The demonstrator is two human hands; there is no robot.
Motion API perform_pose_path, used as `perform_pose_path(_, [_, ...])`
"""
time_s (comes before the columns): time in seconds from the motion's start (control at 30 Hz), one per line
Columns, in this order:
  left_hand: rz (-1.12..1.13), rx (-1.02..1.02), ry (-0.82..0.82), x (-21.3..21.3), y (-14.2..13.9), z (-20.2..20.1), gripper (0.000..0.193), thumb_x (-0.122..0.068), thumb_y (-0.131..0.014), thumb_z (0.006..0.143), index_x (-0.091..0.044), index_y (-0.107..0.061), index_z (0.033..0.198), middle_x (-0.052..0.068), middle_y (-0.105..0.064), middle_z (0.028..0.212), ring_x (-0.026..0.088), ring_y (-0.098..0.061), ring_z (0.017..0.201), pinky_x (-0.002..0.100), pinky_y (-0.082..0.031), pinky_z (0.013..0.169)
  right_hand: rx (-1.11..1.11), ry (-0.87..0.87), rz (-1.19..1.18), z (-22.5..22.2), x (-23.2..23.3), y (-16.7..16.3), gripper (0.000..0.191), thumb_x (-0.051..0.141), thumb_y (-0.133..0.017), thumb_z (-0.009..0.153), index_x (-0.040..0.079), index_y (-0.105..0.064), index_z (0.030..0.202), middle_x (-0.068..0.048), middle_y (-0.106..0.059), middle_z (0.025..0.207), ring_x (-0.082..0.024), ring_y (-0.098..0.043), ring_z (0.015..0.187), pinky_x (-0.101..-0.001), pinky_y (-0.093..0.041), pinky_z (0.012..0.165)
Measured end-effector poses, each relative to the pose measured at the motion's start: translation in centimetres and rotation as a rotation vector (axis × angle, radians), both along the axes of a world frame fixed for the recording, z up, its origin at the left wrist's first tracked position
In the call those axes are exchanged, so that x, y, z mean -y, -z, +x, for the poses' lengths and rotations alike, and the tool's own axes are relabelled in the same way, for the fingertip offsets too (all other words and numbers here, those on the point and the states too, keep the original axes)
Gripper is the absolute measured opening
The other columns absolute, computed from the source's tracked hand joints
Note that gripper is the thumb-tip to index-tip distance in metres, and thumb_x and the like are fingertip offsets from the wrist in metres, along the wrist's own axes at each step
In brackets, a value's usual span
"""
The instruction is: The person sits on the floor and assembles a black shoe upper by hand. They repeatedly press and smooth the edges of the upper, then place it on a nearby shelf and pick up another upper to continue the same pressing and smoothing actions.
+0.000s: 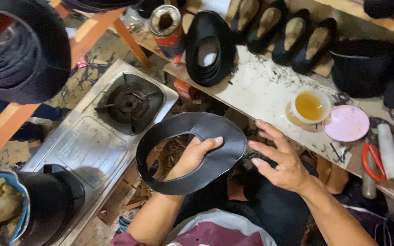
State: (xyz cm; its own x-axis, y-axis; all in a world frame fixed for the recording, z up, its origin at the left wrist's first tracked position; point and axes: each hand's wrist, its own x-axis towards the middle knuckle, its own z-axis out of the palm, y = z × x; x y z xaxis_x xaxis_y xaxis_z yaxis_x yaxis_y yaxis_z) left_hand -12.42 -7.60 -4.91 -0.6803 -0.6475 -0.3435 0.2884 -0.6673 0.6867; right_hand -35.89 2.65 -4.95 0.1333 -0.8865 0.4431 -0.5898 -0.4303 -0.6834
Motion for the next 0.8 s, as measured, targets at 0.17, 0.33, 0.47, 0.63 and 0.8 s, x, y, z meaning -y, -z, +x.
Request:
perform_pose_path(0.17, [0.007,-0.031,0.110,-1.0,0.0,-1.0,0.032,-0.014,-0.062,0.094,-0.001,-0.063,0.123,0.007,-0.071,0.106,0.016,-0.069,0.092,0.031,-0.055,0.082,-0.089,-0.007,-0.070,-0.8,0.7,0.6,0.049,-0.003,-0.074,0.079,0.012,-0.070,0.126,-0.023,-0.038,0.158,-0.038,-0.043,0.147,-0.0457,-0.046,0.114])
perform_pose_path(0.33, [-0.004,-0.033,0.066,-1.2,-0.1,-1.4,0.030,-0.015,-0.062,0.095,0.000,-0.063,0.122,0.007,-0.070,0.104,0.016,-0.068,0.090,0.031,-0.056,0.080,-0.094,0.016,-0.121,-1.3,0.2,1.6,0.053,-0.007,-0.071,0.077,0.015,-0.069,0.125,-0.022,-0.040,0.157,-0.039,-0.045,0.146,-0.0445,-0.044,0.116])
perform_pose_path(0.47, [-0.034,0.011,0.045,-0.9,0.1,-1.6,0.030,-0.016,-0.062,0.096,0.000,-0.065,0.120,0.007,-0.071,0.103,0.015,-0.068,0.089,0.031,-0.055,0.079,-0.188,0.069,-0.200,-0.6,-0.7,1.9,0.059,-0.010,-0.067,0.071,0.017,-0.070,0.124,-0.020,-0.045,0.152,-0.040,-0.045,0.145,-0.0473,-0.040,0.121])
perform_pose_path(0.63, [-0.105,0.028,-0.004,-0.9,1.5,-1.8,0.028,-0.019,-0.063,0.097,0.001,-0.068,0.116,0.007,-0.070,0.100,0.015,-0.066,0.085,0.031,-0.053,0.076,-0.190,0.072,-0.218,0.7,-1.4,2.1,0.048,-0.007,-0.071,0.075,0.016,-0.075,0.117,-0.019,-0.049,0.149,-0.039,-0.048,0.143,-0.0457,-0.041,0.121])
perform_pose_path(0.8, [-0.249,0.648,-0.078,0.6,5.0,-1.8,0.048,-0.041,-0.055,0.103,0.002,-0.075,0.104,0.006,-0.075,0.092,0.012,-0.068,0.085,0.026,-0.053,0.079,-0.274,0.289,-0.116,-3.4,-0.9,1.5,0.034,-0.003,-0.070,0.084,0.009,-0.076,0.115,-0.020,-0.053,0.149,-0.038,-0.054,0.140,-0.0424,-0.045,0.120])
